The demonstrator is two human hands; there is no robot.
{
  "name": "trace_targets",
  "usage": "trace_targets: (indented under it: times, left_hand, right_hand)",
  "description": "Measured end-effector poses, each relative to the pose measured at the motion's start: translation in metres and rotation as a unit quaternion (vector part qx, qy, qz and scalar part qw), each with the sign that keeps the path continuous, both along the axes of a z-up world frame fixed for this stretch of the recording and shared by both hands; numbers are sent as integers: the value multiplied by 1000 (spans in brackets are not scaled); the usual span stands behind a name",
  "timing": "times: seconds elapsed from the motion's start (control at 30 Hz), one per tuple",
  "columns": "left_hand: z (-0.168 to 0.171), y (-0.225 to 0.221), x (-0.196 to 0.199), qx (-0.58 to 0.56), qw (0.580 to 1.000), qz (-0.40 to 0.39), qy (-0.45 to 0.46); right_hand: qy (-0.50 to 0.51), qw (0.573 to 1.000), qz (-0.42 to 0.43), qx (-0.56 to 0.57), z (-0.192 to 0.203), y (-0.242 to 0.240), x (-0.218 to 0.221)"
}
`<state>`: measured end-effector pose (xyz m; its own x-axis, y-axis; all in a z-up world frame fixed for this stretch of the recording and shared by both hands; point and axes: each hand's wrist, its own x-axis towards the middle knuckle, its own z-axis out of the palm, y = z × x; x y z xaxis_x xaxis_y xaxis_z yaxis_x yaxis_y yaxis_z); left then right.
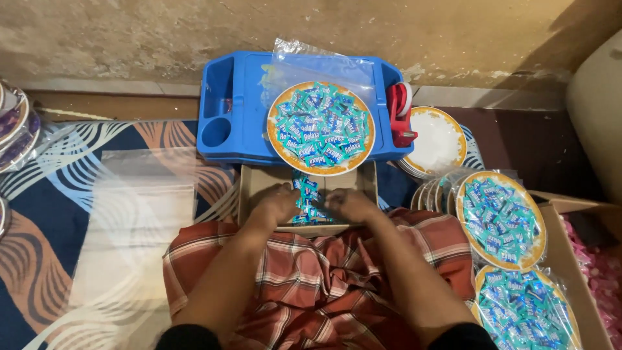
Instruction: Arranging small blue sachets onto a decorative plate and then covering it with plastic wrap.
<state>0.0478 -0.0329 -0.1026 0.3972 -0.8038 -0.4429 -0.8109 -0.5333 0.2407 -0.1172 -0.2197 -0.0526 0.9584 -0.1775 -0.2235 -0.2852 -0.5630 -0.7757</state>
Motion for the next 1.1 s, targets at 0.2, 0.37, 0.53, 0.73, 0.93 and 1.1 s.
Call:
trace_targets:
  times: [0.2, 0.37, 0.53, 0.73, 0.93, 1.1]
  left_hand:
    - [11, -2, -20, 40, 995, 55, 79]
    - [22, 4, -23, 78, 993, 47, 79]
    - [28, 5, -30, 108, 985, 34, 128]
    - [151, 23, -54, 146, 979, 79, 122]
    - [109, 24, -44, 130, 983, 91, 92]
    - [38, 22, -17, 29, 986, 134, 96]
  right_hand:
    - [127, 971, 132, -155, -56, 8, 30]
    - [98, 975, 163, -119, -91, 2, 26]
    - [157, 957, 204, -130, -77, 4, 31]
    - [109, 983, 135, -66, -28, 9, 14]
    - [76, 913, -214, 340, -25, -7, -4]
    - [-25, 890, -247, 384, -9, -14, -19]
